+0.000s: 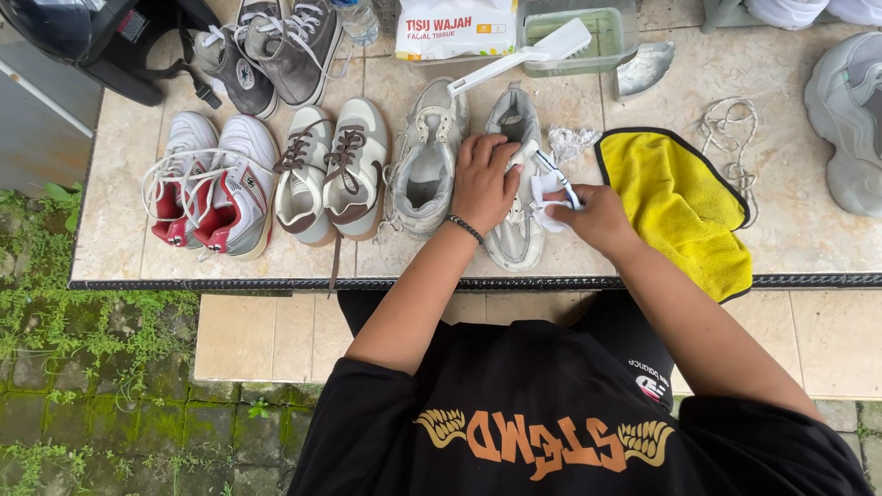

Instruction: Cleaning sneakers using a toothbrush, cleaning solution, and a cloth

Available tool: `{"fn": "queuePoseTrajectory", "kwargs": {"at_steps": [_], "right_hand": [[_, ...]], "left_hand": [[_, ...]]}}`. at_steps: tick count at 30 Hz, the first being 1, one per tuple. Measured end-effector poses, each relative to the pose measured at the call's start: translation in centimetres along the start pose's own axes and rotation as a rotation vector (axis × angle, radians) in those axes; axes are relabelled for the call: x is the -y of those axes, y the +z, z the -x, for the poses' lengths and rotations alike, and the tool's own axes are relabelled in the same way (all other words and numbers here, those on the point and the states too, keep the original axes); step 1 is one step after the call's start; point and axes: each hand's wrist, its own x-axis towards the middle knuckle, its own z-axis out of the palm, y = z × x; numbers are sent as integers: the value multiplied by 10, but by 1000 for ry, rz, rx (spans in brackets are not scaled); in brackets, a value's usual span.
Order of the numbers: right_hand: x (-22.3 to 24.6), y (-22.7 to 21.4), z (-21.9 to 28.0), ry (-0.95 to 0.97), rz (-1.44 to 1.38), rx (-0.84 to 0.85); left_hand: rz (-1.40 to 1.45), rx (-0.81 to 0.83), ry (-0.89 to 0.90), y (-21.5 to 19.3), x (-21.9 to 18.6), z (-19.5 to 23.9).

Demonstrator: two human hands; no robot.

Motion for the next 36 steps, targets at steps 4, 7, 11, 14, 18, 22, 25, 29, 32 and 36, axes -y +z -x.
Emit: {"fn": "queuePoseTrajectory", "kwargs": {"at_steps": [4,7,11,14,18,22,25,29,32,36], "right_hand": [[21,-15,7,38,-126,-46],[8,7,13,-169,-53,-30],[0,12,34,-101,-6,28],[16,-6,33,33,-235,34],[17,-28,21,86,-466,-131],[13,-18,15,81,-504,-173],[15,4,12,17,-504,-135],[12,27,19,-6,-158,-27],[-2,12,15,39,-8,-64],[19,1,22,75,-100,-131]], "left_hand": [[7,-23,-4,4,0,2],[-19,-47,-14,10,-1,4],[-3,-43,-50,14,1,4],[35,-10,-46,11,4,0],[172,-84,-93,-23,-11,-21],[285,-66,-140,-40,-2,-26],[157,78,56,-50,1,-28],[-8,475,-4,-47,7,-30],[-24,527,-21,-31,21,-33],[-80,553,-20,-34,16,-41]]}}
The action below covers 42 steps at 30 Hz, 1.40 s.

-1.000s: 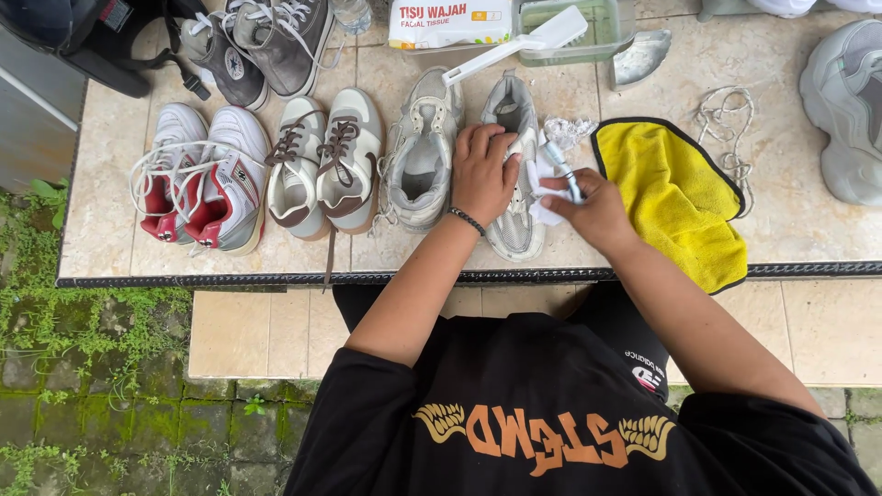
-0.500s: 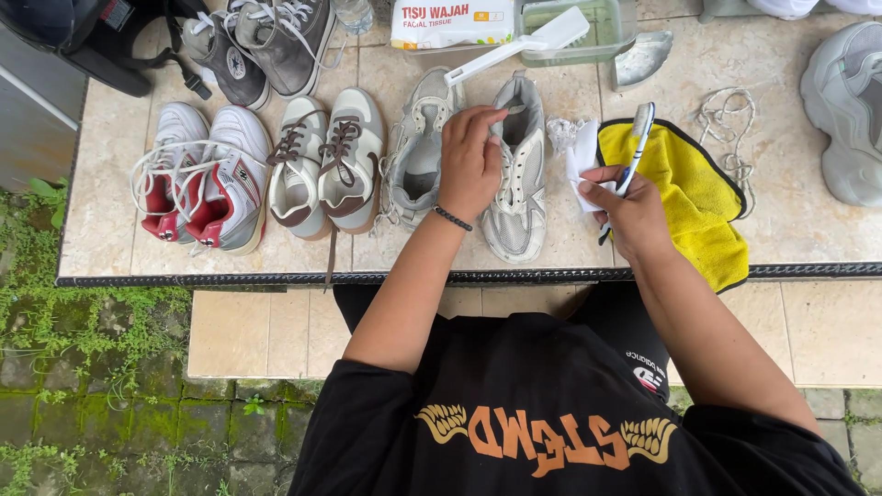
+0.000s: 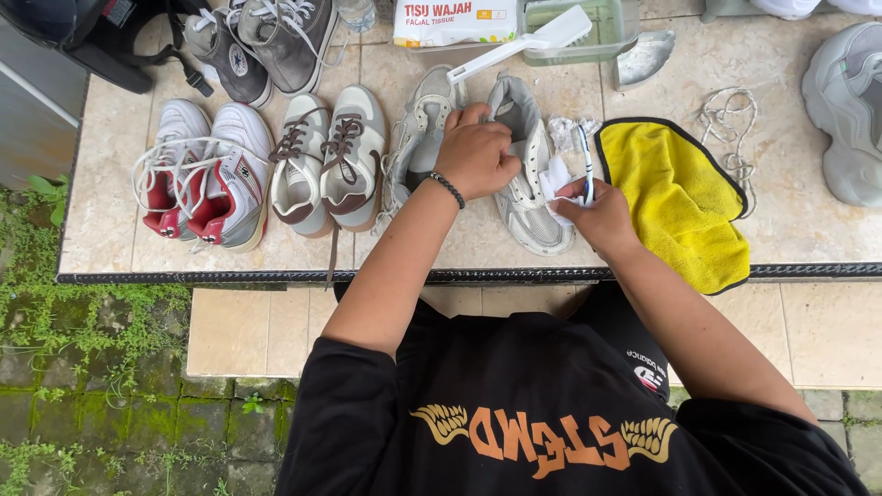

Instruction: Cleaning sneakers using a toothbrush, cleaning solution, and a cloth

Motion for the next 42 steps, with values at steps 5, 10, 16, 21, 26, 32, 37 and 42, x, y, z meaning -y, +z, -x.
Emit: {"fn": "queuePoseTrajectory", "kwargs": {"at_steps": [5,10,16,21,26,32,37,42], "right_hand": [[-13,4,0,69,-129,-8],[-17,4,2,109,-243,-9],[-39,0,-4,77,-249,-35],[-31,-11,-27,16,-320,-139],[14,11,-61,-139,-358,-89],[1,-2,-51,-107,-135,123],[6,-25,-36,-47,-302,-92],[-29,-10,-10,-130,-11,124]], "left_hand": [[-141,214,-50,-7,-18,-14],[-143,413,-145,-12,-39,-18],[-6,271,-159,3,-29,-18],[334,141,-224,33,-11,-25],[369,169,-266,22,-20,-27],[503,95,-305,23,-1,-27],[574,109,-278,13,-6,-29],[650,95,-325,18,-1,-29]]}}
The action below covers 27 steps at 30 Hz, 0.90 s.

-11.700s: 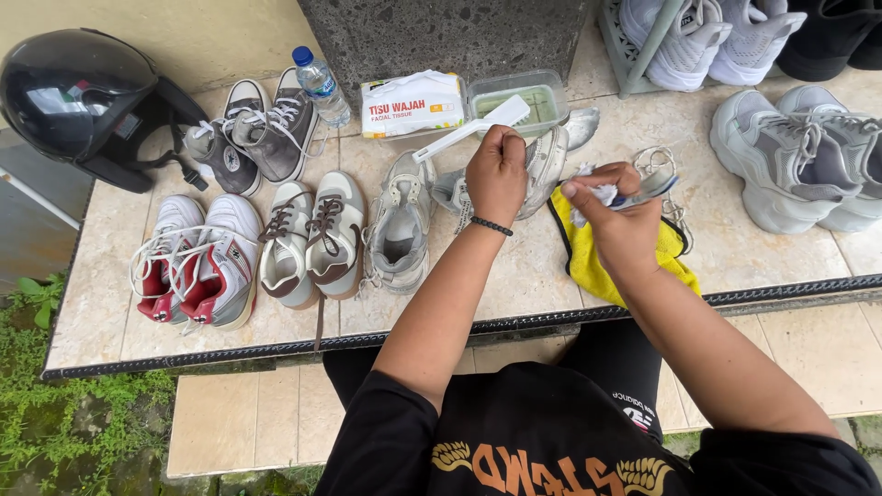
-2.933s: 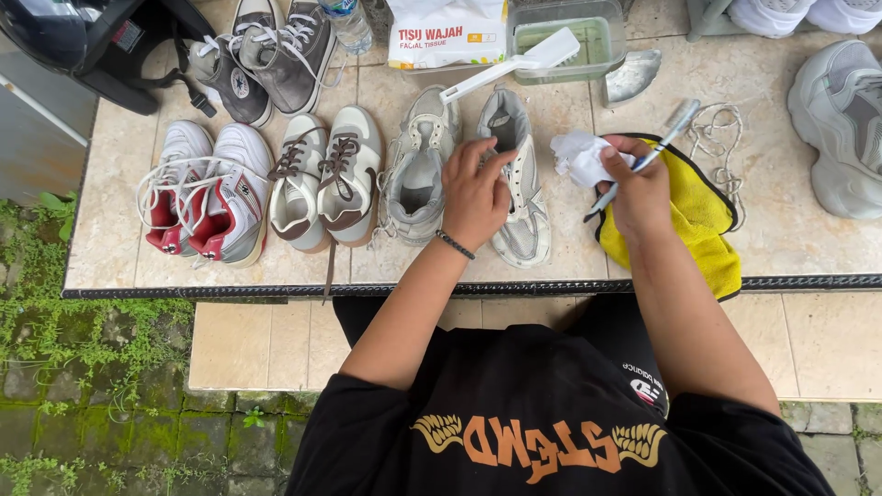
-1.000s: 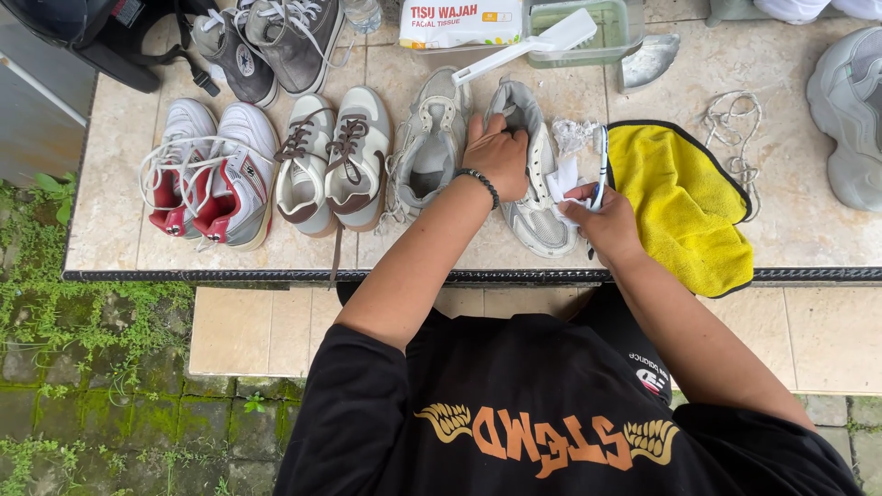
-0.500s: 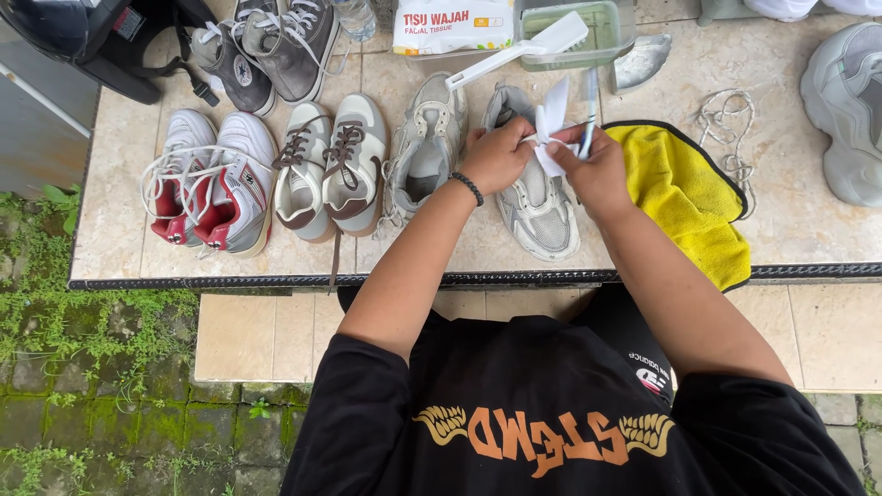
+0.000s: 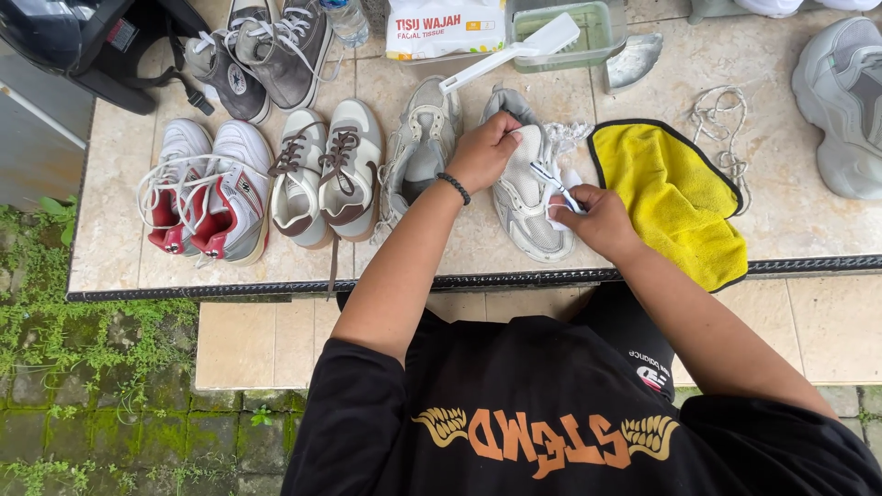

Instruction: Cleaning sneakers using a toothbrush, cleaning solution, and a cloth

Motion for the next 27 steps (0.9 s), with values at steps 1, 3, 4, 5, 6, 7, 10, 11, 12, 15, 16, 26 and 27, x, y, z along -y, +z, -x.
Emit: {"fn": "queuePoseTrajectory", "kwargs": {"at_steps": [1,3,4,5,6,7,10,11,12,15,16,26,27], "right_hand": [[11,-7,2,0,1,-1],[31,-20,4,108,-15,6],[34,-24,5,115,-14,5],[38,-27,6,138,-80,-56],[42,-32,4,156,-144,-117],[35,-37,5,158,-141,-119],[29,-43,6,130,-362,-87],[33,-43,10,154,-413,-2],[37,-42,16,182,-462,82],[38,-23,26,181,-361,140],[34,-16,25,185,-361,138],[-6,8,27,235,213,-73],[-3,7,29,245,151,-85]], "left_hand": [[1,0,1,-2,-4,4],[28,-15,43,-5,-11,15],[31,-10,40,-7,-15,18],[-32,-26,106,-9,-18,21],[-94,-45,174,-12,-23,22],[-91,-44,175,-8,-28,31],[-246,-373,366,-8,-45,57],[-182,-429,489,-9,-51,66],[-115,-482,609,-9,-57,77],[-76,-492,641,23,-43,101],[-74,-489,640,37,-35,109],[-562,-151,475,91,-27,159],[-583,-177,488,95,-25,158]]}}
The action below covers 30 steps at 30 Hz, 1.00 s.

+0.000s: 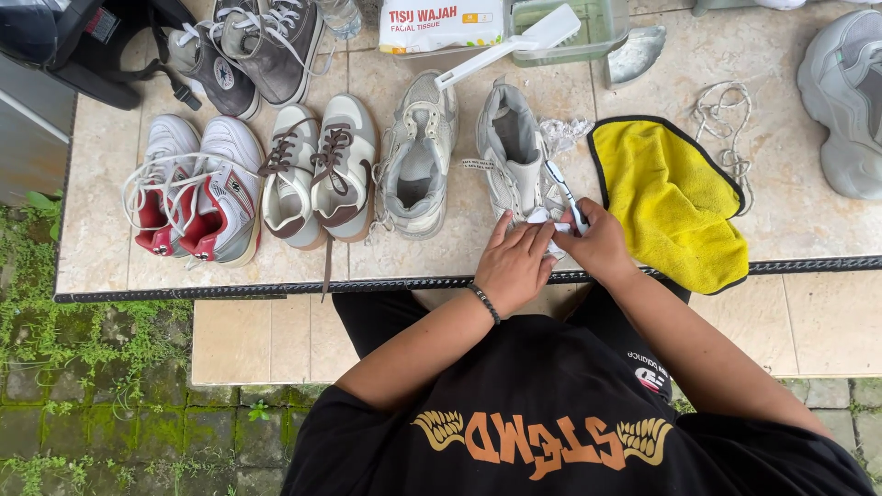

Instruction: Cleaning sneakers using a toothbrush, cleaning solution, and a cloth

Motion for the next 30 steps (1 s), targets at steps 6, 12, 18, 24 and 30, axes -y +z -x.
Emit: {"fn": "queuePoseTrajectory", "kwargs": {"at_steps": [6,12,18,24,30], "right_hand": [[7,-7,8,5,-197,26],[15,-17,21,-27,-291,22],[0,-36,-5,-151,-435,-160],[47,-17,-13,-220,-351,-87],[-17,-42,-20,-69,-363,-116]], "left_hand": [[10,-140,59,24,10,-1],[218,-213,44,26,12,-1],[438,-338,-47,-20,29,-33],[24,-456,-186,-34,41,-98],[36,105,-432,-53,61,-128]]}}
